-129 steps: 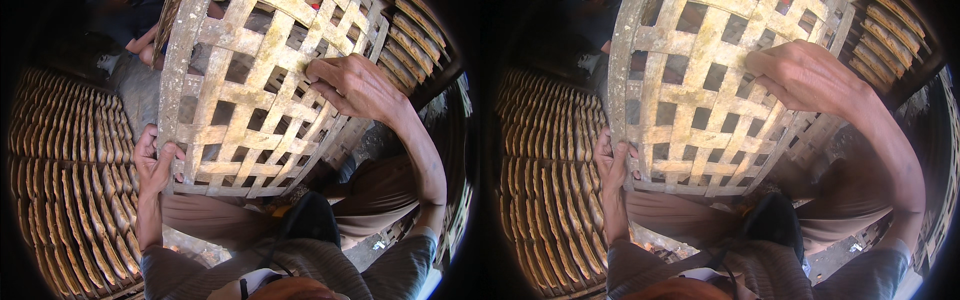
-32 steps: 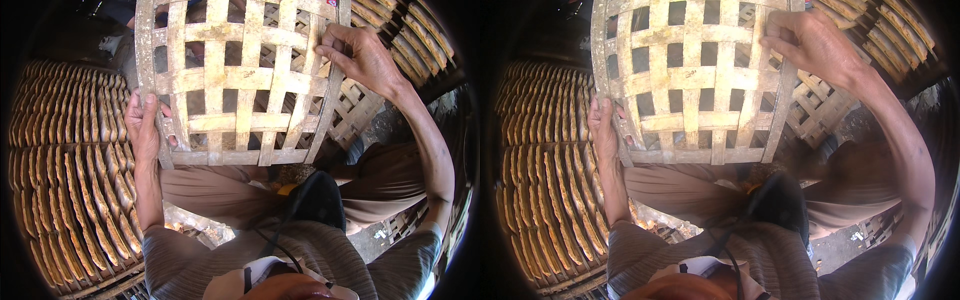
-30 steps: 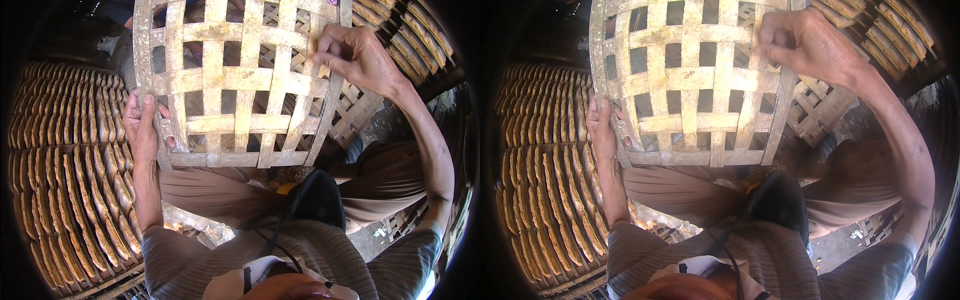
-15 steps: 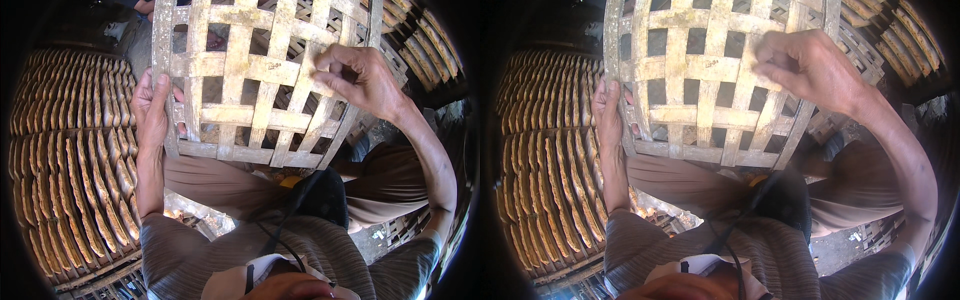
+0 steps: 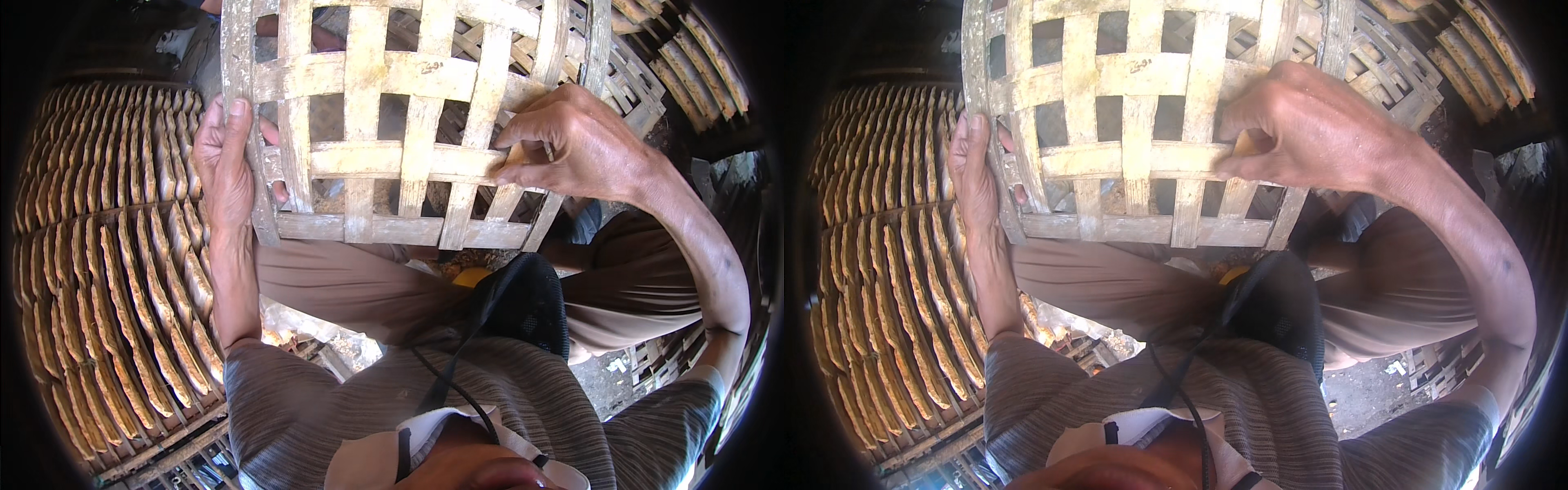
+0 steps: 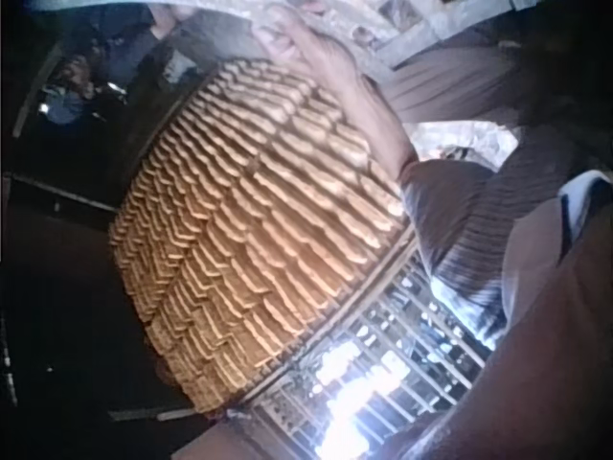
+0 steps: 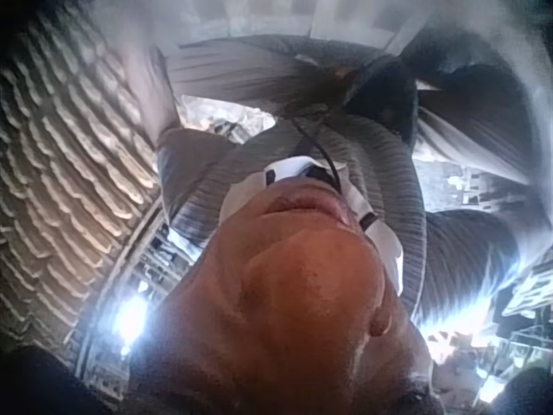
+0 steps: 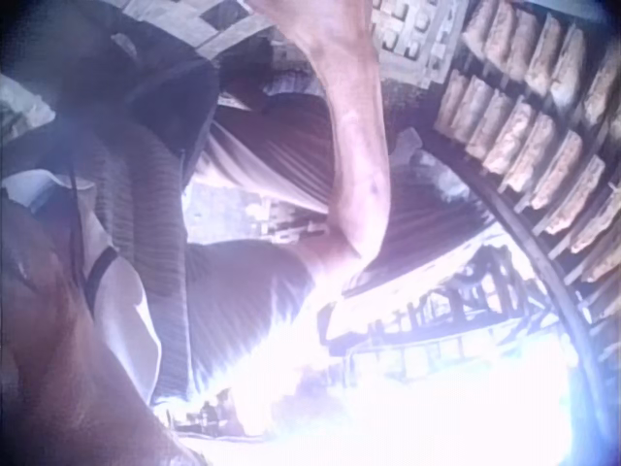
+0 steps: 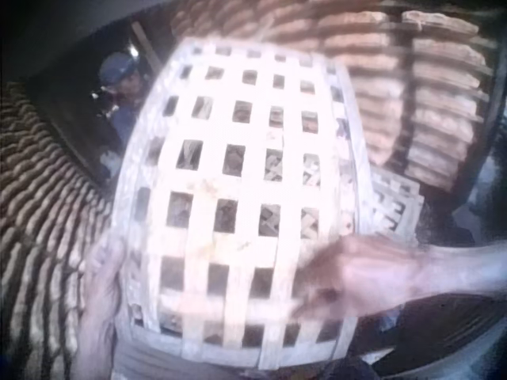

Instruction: The person sits on the floor and assembles a wooden lattice panel by hand, interlocking slats and adjusting the frame. They handle multiple lattice pieces and a plastic bag, then continue fitting and aligning the wooden components.

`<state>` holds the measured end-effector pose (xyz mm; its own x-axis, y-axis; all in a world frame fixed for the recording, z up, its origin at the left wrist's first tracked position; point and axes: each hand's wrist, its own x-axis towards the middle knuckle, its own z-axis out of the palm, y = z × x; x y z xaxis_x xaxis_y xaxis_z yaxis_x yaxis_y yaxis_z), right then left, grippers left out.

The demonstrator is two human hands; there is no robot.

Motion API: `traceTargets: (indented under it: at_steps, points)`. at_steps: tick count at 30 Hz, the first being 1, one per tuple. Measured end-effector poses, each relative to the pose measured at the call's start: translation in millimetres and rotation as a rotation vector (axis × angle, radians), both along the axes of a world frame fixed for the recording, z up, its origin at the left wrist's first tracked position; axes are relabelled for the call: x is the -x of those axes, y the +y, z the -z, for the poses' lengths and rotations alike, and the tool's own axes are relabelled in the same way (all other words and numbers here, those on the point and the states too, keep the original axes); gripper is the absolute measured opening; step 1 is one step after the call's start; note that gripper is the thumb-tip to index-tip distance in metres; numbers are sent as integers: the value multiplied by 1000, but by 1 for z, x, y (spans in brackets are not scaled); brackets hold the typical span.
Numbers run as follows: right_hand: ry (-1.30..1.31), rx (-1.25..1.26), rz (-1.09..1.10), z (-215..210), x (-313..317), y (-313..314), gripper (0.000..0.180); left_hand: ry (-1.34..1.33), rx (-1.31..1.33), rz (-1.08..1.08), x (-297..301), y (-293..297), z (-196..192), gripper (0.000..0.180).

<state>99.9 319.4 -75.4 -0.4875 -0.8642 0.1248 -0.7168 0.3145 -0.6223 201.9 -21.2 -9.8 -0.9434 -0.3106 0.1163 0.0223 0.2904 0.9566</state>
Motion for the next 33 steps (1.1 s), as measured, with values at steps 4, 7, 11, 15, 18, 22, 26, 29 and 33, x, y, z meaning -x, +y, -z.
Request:
traceTargets:
  at_steps: [4, 7, 11, 15, 18, 22, 26, 29, 33]
  points:
    - [-402, 19, 331, -2, -20, -16, 26, 3, -9, -6, 0, 7, -4, 29]
    - [-538, 110, 386, 1, -25, -23, 31, 20, -3, -9, -2, 11, -6, 29]
    - [-675, 131, 411, 3, -19, -28, 33, 46, 14, -19, -9, 16, -11, 28]
    - [-590, 111, 414, 3, -20, -27, 35, 76, 20, 20, -11, 24, -16, 29]
    - [-575, 97, 440, -1, -21, -28, 33, 87, 43, 21, -11, 26, -16, 30]
    - [-457, 133, 378, 7, -17, -21, 32, 86, 62, -32, -12, 23, -11, 29]
    - [-240, 448, 333, 15, -4, -15, 21, 80, 44, -54, -11, 16, -11, 29]
    - [-81, 410, 263, 9, 18, -1, 11, 126, 64, -63, -18, 8, -11, 28]
    - [-94, 238, 250, -17, 21, 11, 5, 233, 302, -93, -35, -20, -21, 24]
